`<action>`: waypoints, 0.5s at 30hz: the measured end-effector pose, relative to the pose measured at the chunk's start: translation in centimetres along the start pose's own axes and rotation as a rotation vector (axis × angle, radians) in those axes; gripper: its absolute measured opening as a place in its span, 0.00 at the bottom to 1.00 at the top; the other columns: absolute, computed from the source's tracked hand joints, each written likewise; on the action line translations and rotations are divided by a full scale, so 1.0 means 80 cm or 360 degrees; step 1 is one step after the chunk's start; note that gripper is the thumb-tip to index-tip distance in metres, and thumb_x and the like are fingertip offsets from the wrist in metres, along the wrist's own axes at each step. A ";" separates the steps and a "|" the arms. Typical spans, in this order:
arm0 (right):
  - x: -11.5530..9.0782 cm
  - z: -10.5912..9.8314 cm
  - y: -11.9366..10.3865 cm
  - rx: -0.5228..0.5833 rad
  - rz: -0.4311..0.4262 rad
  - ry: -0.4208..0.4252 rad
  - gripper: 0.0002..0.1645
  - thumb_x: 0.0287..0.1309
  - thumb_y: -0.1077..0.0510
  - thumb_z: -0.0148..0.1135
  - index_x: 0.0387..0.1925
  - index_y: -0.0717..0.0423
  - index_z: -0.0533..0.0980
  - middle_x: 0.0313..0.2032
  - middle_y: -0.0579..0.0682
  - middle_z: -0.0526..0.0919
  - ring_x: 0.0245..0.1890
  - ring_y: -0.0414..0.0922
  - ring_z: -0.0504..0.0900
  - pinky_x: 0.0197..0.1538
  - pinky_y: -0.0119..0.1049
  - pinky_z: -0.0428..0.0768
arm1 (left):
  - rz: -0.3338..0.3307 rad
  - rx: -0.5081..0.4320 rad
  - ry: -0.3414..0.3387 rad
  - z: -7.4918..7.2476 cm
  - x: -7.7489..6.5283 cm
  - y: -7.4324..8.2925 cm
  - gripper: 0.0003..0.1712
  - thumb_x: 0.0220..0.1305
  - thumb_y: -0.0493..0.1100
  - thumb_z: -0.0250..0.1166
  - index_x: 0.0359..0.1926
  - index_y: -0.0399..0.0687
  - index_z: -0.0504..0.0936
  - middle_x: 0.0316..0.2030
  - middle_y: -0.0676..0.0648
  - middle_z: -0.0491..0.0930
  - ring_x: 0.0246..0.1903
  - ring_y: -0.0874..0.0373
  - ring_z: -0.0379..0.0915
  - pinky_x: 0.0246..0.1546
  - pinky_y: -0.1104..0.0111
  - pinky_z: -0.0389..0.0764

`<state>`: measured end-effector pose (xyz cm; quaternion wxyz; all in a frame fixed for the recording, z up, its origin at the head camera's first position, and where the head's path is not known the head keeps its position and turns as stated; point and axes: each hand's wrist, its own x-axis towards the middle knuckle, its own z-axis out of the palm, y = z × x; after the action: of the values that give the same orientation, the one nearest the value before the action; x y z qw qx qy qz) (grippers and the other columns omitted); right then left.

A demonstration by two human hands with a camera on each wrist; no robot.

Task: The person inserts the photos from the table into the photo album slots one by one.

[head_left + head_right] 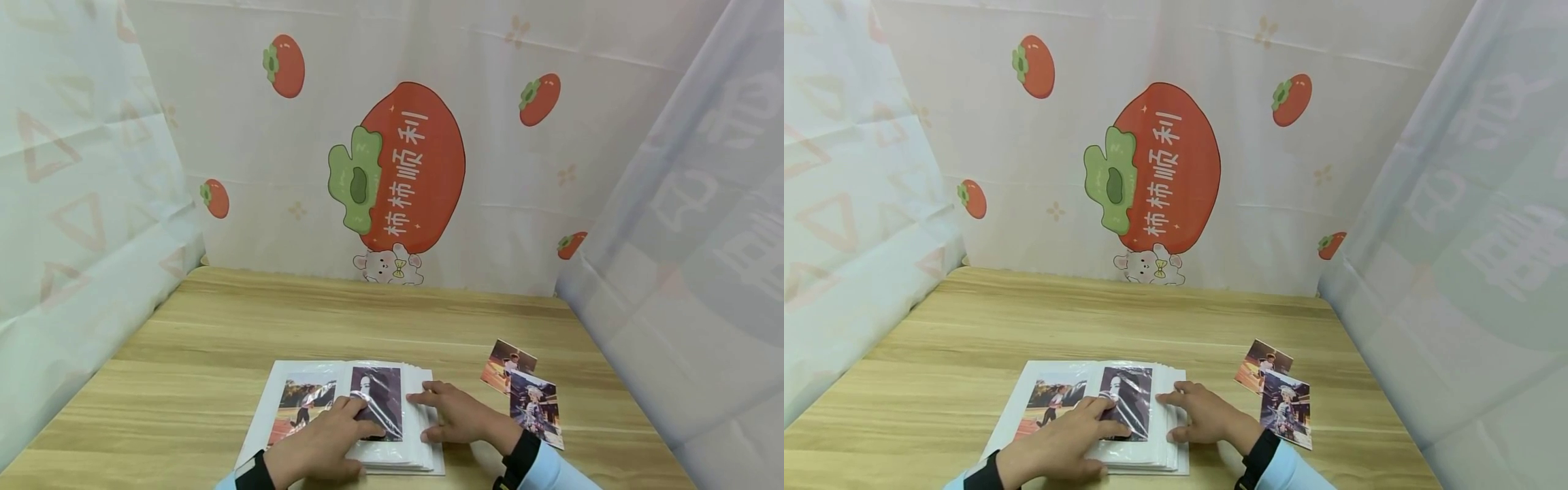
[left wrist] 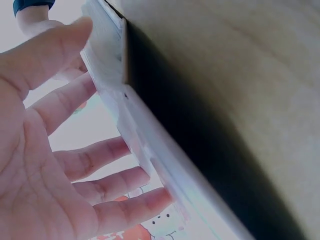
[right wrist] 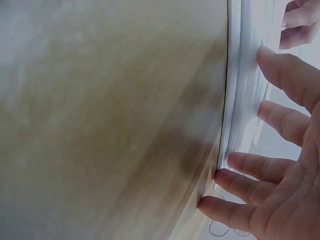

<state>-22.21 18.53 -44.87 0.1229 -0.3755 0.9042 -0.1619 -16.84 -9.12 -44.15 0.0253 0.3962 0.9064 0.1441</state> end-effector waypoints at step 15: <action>0.001 -0.002 -0.003 -0.0002 -0.0030 0.0022 0.35 0.54 0.43 0.63 0.62 0.51 0.69 0.60 0.66 0.64 0.59 0.61 0.64 0.55 0.55 0.66 | -0.0002 -0.0119 -0.0057 -0.009 0.001 -0.004 0.24 0.55 0.45 0.67 0.54 0.64 0.78 0.53 0.41 0.70 0.49 0.48 0.65 0.45 0.58 0.72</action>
<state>-22.18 18.30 -44.61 0.1149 -0.3832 0.9016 -0.1649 -17.27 -9.42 -43.57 0.0563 0.3970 0.9000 0.1707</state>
